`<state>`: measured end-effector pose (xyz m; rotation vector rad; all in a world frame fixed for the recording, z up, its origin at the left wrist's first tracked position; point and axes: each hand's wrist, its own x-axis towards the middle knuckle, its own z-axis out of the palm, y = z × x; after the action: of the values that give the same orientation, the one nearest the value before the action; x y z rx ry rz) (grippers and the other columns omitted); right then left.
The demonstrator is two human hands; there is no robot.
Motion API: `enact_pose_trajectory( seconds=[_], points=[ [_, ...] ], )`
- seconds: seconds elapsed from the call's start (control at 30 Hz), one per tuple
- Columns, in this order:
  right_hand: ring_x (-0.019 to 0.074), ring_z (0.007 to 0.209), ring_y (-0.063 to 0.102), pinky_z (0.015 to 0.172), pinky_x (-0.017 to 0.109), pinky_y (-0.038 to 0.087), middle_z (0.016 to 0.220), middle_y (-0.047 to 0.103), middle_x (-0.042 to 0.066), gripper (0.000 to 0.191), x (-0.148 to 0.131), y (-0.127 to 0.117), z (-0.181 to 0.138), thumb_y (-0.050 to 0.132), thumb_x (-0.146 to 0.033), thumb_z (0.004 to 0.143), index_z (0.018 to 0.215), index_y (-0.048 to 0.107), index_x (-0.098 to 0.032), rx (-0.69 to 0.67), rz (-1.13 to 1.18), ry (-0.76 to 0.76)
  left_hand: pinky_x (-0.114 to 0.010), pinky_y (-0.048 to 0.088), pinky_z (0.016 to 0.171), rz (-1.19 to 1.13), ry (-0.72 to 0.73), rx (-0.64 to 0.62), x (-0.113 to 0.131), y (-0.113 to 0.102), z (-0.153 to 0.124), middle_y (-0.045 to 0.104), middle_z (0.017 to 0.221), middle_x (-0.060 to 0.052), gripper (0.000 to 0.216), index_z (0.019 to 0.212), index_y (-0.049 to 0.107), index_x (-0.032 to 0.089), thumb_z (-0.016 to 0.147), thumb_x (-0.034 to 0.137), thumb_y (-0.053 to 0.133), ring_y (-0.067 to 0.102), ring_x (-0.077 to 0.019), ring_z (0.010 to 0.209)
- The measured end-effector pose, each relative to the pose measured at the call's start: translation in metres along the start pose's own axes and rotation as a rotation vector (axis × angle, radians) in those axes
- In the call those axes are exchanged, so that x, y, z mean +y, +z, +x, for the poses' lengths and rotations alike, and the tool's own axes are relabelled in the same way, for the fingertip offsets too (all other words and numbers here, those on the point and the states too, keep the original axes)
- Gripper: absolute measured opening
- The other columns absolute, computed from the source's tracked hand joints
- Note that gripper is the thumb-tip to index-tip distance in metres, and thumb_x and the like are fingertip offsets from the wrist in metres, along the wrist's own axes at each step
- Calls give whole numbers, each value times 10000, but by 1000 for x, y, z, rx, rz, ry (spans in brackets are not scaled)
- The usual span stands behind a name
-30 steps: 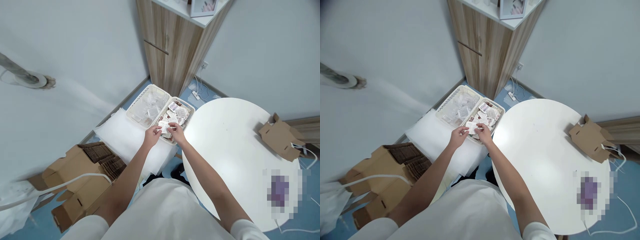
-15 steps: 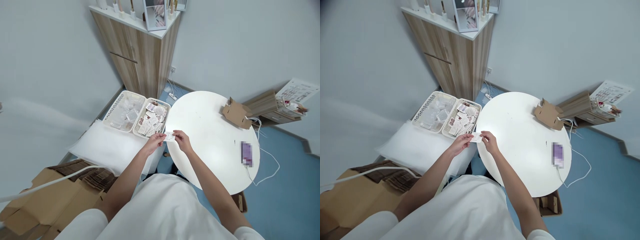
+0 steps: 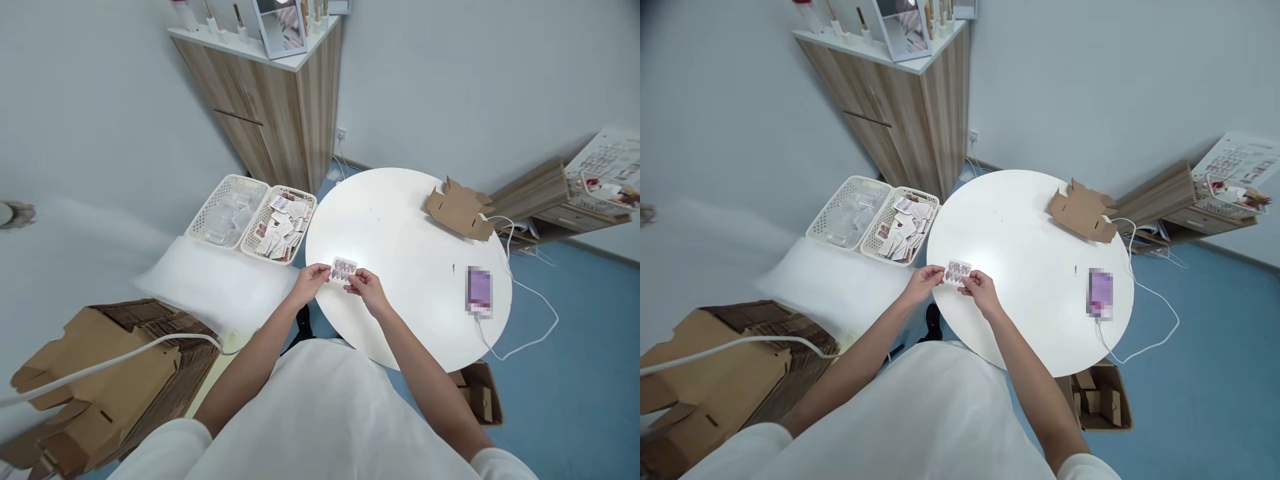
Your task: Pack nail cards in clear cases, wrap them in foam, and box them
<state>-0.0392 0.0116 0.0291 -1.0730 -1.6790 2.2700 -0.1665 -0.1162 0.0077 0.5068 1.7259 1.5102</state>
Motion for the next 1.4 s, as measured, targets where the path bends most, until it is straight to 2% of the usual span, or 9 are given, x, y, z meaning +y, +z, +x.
enact_pose_trajectory(
  seconds=[0.13,0.3,0.5,0.6,0.77,0.9,1.17,1.4],
  points=[
    [163,636,644,627,298,509,712,631,11,338,9,-34,-15,654,-453,631,816,555,-189,35,3,-12,-272,455,662,-23,-61,-18,0,36,-6,589,704,-11,273,809,587,148,680,387,609,549,-103,605],
    [159,616,629,619,303,491,668,619,-5,406,20,-72,-31,667,-432,616,921,536,-198,70,2,-54,-246,448,630,-2,-72,-61,-3,75,-15,548,640,18,198,776,558,151,701,332,591,533,-84,574],
    [138,630,622,655,319,495,749,564,-25,425,32,-105,-51,679,-384,604,960,529,-209,69,64,-101,-242,439,621,75,-9,-120,-5,104,-22,538,636,32,331,1026,511,160,726,289,565,539,-89,582],
    [140,622,622,651,327,499,733,542,-36,436,38,-115,-58,676,-387,603,968,516,-210,80,81,-89,-251,445,657,110,15,-142,-4,115,-22,543,674,15,329,1036,525,152,740,295,550,546,-91,613],
    [142,618,626,664,332,502,730,528,-41,432,47,-126,-67,668,-378,616,978,501,-212,106,78,-69,-246,455,661,142,11,-186,-6,126,-26,554,846,-32,454,1147,489,171,721,296,582,559,-93,668],
    [138,642,626,696,347,510,785,531,-30,551,52,-132,-76,638,-365,653,1148,429,-246,135,15,-87,-260,466,696,222,34,-295,-12,130,-32,536,917,-31,595,1229,435,207,671,263,635,559,-86,674],
    [112,678,610,686,311,486,982,505,21,630,59,-140,-88,607,-263,677,1259,366,-287,87,-183,-143,-274,463,735,432,132,-394,-18,132,-28,529,875,-2,614,1289,370,246,715,234,586,538,-91,701],
    [101,677,573,661,282,469,897,504,2,599,64,-143,-91,568,-237,696,1258,369,-287,143,-337,-152,-275,462,732,423,124,-498,-14,131,-23,531,849,7,695,1333,282,261,711,230,589,538,-93,701]
  ],
)
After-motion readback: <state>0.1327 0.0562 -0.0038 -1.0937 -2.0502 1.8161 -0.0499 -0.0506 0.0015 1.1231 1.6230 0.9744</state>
